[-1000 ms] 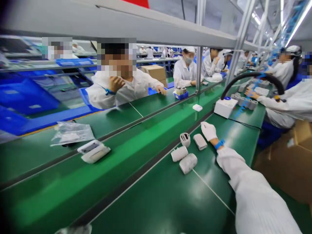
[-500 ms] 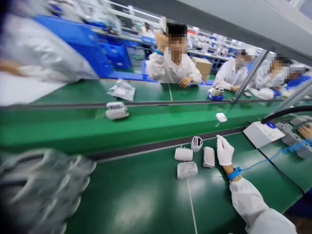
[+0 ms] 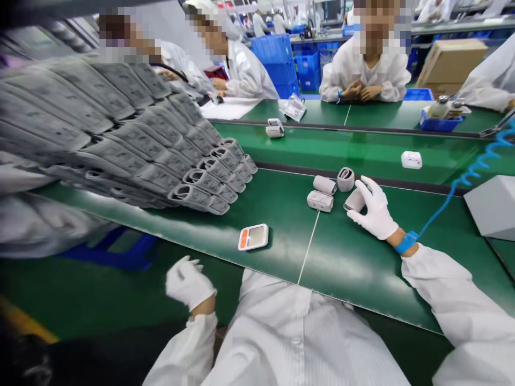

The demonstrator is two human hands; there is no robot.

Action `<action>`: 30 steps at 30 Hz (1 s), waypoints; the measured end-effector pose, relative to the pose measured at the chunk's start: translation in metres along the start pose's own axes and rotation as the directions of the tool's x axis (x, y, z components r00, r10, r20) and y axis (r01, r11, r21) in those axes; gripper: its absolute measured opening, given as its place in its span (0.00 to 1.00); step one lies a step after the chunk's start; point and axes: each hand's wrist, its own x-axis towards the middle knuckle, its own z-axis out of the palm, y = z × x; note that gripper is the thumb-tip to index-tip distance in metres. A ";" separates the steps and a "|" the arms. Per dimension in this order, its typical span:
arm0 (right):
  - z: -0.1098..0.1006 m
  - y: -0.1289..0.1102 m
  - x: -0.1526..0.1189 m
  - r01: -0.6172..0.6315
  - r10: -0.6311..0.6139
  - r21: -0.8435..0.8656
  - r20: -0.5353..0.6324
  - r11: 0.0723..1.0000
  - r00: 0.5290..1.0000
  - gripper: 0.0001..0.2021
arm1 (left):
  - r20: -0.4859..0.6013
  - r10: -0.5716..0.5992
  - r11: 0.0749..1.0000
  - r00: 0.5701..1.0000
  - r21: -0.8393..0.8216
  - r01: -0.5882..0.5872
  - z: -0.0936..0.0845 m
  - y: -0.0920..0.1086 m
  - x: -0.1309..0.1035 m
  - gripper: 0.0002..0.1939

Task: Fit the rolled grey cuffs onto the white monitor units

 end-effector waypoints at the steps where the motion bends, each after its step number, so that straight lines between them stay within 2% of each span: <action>1: -0.004 0.004 -0.002 0.017 -0.017 -0.007 0.012 1.000 1.000 0.43 | -0.046 0.015 1.000 0.999 0.014 -0.015 0.003 0.000 -0.002 0.26; 2: -0.008 0.009 -0.003 0.028 -0.028 -0.009 0.019 1.000 0.999 0.43 | -0.064 0.039 0.999 0.997 0.014 -0.039 0.008 0.001 -0.004 0.28; 3: -0.012 0.014 -0.004 0.028 -0.028 -0.007 0.017 1.000 0.999 0.43 | -0.025 0.082 0.996 0.996 0.026 -0.081 0.015 0.005 -0.006 0.32; 4: -0.018 0.021 -0.006 0.015 -0.015 -0.001 0.007 1.000 1.000 0.42 | 0.065 0.139 0.989 0.988 0.048 -0.142 0.024 0.011 -0.006 0.38; 6: -0.030 0.036 -0.011 -0.049 0.049 0.010 -0.027 0.999 0.998 0.39 | 0.298 0.243 0.952 0.923 0.107 -0.286 0.045 0.025 -0.004 0.47; 7: -0.037 0.043 -0.016 -0.094 0.095 0.011 -0.050 0.995 0.994 0.38 | 0.396 0.273 0.926 0.877 0.140 -0.352 0.055 0.033 -0.001 0.48; 9: -0.050 0.056 -0.027 -0.192 0.191 0.004 -0.101 0.981 0.976 0.35 | 0.506 0.295 0.874 0.810 0.199 -0.443 0.072 0.048 0.008 0.40; 11: -0.061 0.066 -0.040 -0.274 0.272 0.005 -0.153 0.962 0.950 0.32 | 0.536 0.301 0.837 0.789 0.248 -0.488 0.084 0.063 0.018 0.33; 15: -0.071 0.075 -0.056 -0.394 0.394 0.044 -0.218 0.918 0.893 0.30 | 0.601 0.301 0.731 0.741 0.353 -0.584 0.095 0.095 0.029 0.29; 19: -0.071 0.075 -0.058 -0.448 0.449 0.046 -0.182 0.893 0.875 0.29 | 0.672 0.309 0.621 0.673 0.394 -0.678 0.104 0.126 0.032 0.30; 22: -0.070 0.074 -0.056 -0.486 0.493 0.080 -0.162 0.870 0.855 0.28 | 0.726 0.320 0.568 0.608 0.367 -0.737 0.113 0.143 0.040 0.23; 24: -0.069 0.073 -0.055 -0.500 0.513 0.116 -0.168 0.858 0.841 0.27 | 0.742 0.326 0.564 0.586 0.345 -0.751 0.120 0.149 0.048 0.20; 27: -0.071 0.072 -0.056 -0.500 0.513 0.115 -0.169 0.858 0.841 0.26 | 0.726 0.367 0.602 0.582 0.291 -0.743 0.135 0.149 0.061 0.20; 28: -0.072 0.071 -0.056 -0.501 0.511 0.100 -0.165 0.860 0.844 0.25 | 0.703 0.389 0.628 0.596 0.270 -0.730 0.141 0.146 0.064 0.20; 30: -0.075 0.070 -0.058 -0.497 0.500 0.056 -0.150 0.866 0.853 0.24 | 0.622 0.430 0.699 0.654 0.228 -0.678 0.153 0.140 0.067 0.18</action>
